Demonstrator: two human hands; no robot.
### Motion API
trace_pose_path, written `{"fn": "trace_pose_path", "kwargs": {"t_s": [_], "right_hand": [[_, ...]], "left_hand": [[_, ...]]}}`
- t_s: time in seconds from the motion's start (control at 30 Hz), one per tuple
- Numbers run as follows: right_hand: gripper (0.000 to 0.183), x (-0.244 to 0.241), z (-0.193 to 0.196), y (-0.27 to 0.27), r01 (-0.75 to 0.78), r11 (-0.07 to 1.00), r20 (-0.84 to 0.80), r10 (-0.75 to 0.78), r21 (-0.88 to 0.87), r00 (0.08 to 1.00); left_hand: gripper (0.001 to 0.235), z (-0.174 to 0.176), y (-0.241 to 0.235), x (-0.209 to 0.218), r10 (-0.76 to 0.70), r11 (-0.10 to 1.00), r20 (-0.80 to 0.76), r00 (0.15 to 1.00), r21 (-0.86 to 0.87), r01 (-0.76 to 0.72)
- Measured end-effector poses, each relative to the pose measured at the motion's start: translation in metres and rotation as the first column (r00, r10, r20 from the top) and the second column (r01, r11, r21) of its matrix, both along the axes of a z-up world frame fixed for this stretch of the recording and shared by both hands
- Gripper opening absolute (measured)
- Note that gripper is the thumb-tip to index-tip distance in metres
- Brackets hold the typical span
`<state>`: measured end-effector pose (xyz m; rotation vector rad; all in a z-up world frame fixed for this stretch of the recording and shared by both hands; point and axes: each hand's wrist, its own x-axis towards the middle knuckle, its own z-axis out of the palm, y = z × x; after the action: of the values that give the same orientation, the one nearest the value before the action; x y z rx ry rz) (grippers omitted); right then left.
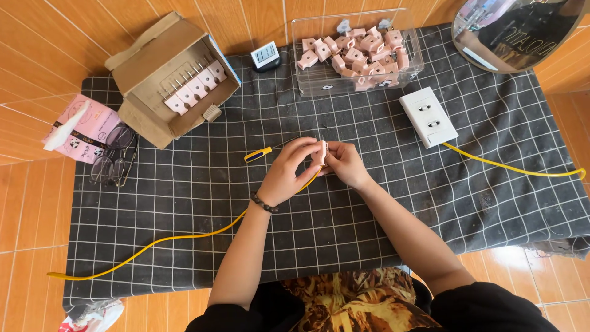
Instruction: Wiring a yellow electrical cable into a power socket and assembling small plastic components
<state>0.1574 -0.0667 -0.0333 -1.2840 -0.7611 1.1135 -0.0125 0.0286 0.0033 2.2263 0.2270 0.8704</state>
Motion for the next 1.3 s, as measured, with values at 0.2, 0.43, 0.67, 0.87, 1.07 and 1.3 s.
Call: {"fn": "trace_pose_path", "kwargs": {"t_s": [0.2, 0.43, 0.67, 0.87, 1.07, 1.3], "right_hand": [[0.030, 0.002, -0.002, 0.000, -0.017, 0.999, 0.047, 0.016, 0.028, 0.999], [0.048, 0.012, -0.012, -0.003, -0.098, 0.984, -0.223, 0.130, 0.149, 0.966], [0.038, -0.001, 0.002, -0.005, -0.061, 0.991, -0.068, 0.070, 0.119, 0.995], [0.028, -0.012, 0.024, -0.013, 0.009, 0.999, 0.015, -0.009, 0.048, 1.000], [0.020, -0.037, 0.060, -0.038, -0.284, 0.856, 0.597, -0.036, 0.433, 0.802], [0.029, -0.052, 0.054, -0.039, -0.443, 0.695, 0.720, -0.156, 0.566, 0.676]], "left_hand": [[0.035, -0.001, 0.000, 0.001, -0.022, 0.999, -0.015, 1.000, 0.024, 0.022], [0.037, -0.010, 0.001, 0.004, 0.003, 0.993, -0.023, 1.000, 0.114, -0.001], [0.049, -0.009, -0.005, 0.006, 0.037, 0.995, -0.068, 0.997, 0.099, -0.030], [0.062, -0.015, 0.000, 0.010, 0.032, 0.999, 0.023, 0.999, -0.014, -0.031], [0.039, -0.048, 0.030, 0.049, 0.041, 0.896, 0.061, 0.997, -0.445, -0.009], [0.043, -0.124, 0.018, 0.106, 0.182, 0.863, -0.106, 0.978, 0.494, -0.107]]}}
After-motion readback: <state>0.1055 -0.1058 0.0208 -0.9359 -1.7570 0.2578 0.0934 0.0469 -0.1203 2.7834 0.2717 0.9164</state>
